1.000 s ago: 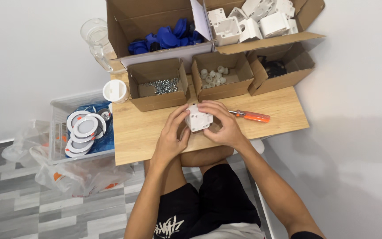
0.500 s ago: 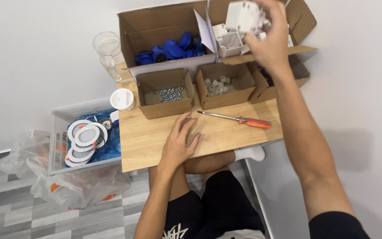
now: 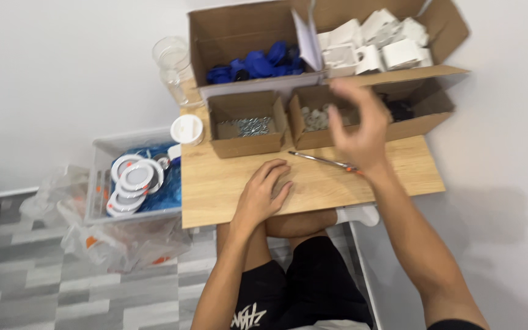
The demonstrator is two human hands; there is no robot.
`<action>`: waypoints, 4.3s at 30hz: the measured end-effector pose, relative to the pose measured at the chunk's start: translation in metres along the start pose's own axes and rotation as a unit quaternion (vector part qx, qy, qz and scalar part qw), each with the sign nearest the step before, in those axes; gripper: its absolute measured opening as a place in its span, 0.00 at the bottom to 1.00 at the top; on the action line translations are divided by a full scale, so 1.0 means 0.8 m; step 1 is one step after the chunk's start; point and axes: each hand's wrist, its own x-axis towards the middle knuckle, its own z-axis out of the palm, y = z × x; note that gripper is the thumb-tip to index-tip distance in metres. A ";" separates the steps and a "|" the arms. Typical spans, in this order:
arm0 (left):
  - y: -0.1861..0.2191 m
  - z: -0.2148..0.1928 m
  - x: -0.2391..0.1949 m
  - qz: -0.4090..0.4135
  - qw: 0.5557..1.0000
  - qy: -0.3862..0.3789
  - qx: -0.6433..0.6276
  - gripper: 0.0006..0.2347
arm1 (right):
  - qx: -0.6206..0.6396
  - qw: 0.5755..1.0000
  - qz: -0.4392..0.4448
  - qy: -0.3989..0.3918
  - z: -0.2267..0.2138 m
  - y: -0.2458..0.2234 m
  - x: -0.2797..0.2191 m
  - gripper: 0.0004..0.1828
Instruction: The person sits on the floor and uses a screwdriver to tighten screws on a white electrical box with a blue cover. They then pick up a blue plastic component, inspect it, and place it into a cardboard box. The person picks up another white box, attaches the blue cover, and uses the screwdriver to secure it.
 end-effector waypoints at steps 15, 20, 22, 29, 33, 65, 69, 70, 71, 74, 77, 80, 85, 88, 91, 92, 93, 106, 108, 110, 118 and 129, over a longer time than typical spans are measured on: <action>-0.062 -0.055 -0.136 -0.008 0.959 0.153 0.239 0.14 | 0.007 0.952 -0.025 -0.304 0.110 -0.019 -0.194 0.19; -0.109 -0.112 -0.168 -0.043 0.949 0.209 0.231 0.12 | -0.017 0.948 -0.004 -0.317 0.112 -0.041 -0.191 0.15; -0.126 -0.128 -0.174 -0.045 0.956 0.215 0.195 0.11 | -0.013 0.945 0.010 -0.326 0.112 -0.051 -0.188 0.12; -0.216 -0.099 -0.145 -0.264 0.820 0.466 -0.201 0.18 | -0.082 0.940 -0.003 -0.332 0.127 -0.047 -0.203 0.11; -0.208 -0.123 -0.090 -0.207 0.794 0.553 -0.144 0.15 | -0.098 0.937 -0.008 -0.336 0.131 -0.046 -0.206 0.12; -0.271 -0.170 -0.006 -0.179 0.693 0.658 -0.234 0.18 | -0.095 0.936 -0.060 -0.334 0.144 -0.010 -0.235 0.10; -0.406 -0.147 -0.001 -0.183 0.754 0.625 -0.089 0.12 | -0.045 0.930 -0.014 -0.366 0.148 -0.001 -0.226 0.11; -0.445 -0.130 -0.010 -0.182 0.757 0.621 -0.090 0.12 | -0.046 0.931 -0.009 -0.363 0.149 0.003 -0.225 0.11; -0.484 -0.112 -0.019 -0.208 0.817 0.536 -0.032 0.10 | -0.033 0.932 -0.031 -0.360 0.150 0.008 -0.225 0.11; -0.584 -0.046 -0.052 -0.246 0.924 0.274 0.103 0.11 | -0.036 0.932 -0.048 -0.358 0.149 0.002 -0.223 0.12; -0.628 0.009 -0.074 -0.204 0.948 0.082 0.229 0.18 | -0.048 0.935 -0.044 -0.348 0.153 -0.008 -0.216 0.11; -0.629 0.037 -0.084 -0.279 0.923 -0.037 0.262 0.22 | -0.037 0.937 -0.036 -0.347 0.156 -0.010 -0.209 0.11; -0.509 -0.026 -0.060 -0.519 0.713 -0.437 0.176 0.23 | -0.022 0.936 -0.050 -0.348 0.153 -0.005 -0.207 0.14; -0.499 -0.035 -0.082 -0.483 0.687 -0.538 0.065 0.29 | -0.061 0.938 -0.048 -0.337 0.149 -0.012 -0.207 0.10; -0.483 -0.050 -0.100 -0.495 0.715 -0.494 -0.004 0.30 | -0.093 0.937 -0.051 -0.333 0.147 -0.023 -0.201 0.10; -0.480 -0.050 -0.108 -0.545 0.711 -0.441 -0.059 0.31 | -0.098 0.937 -0.054 -0.332 0.146 -0.026 -0.197 0.10; -0.477 -0.050 -0.116 -0.589 0.701 -0.384 -0.115 0.34 | -0.102 0.936 -0.058 -0.330 0.144 -0.029 -0.194 0.09; -0.400 -0.133 -0.147 -0.342 0.931 0.111 -0.059 0.23 | -0.094 0.963 -0.037 -0.248 0.116 -0.033 -0.199 0.13; -0.291 -0.192 -0.109 -0.324 0.917 0.205 -0.109 0.21 | -0.074 0.963 -0.038 -0.255 0.116 -0.024 -0.205 0.13; -0.224 -0.219 -0.093 -0.265 0.934 0.220 -0.088 0.20 | -0.064 0.965 -0.034 -0.251 0.112 -0.018 -0.207 0.12; -0.054 -0.167 -0.043 -0.048 0.988 0.109 -0.103 0.22 | 0.143 0.927 0.125 -0.323 0.063 -0.019 -0.170 0.20; 0.017 -0.005 0.003 -0.064 0.967 -0.112 -0.218 0.26 | 0.205 0.902 0.192 -0.328 0.016 0.025 -0.168 0.55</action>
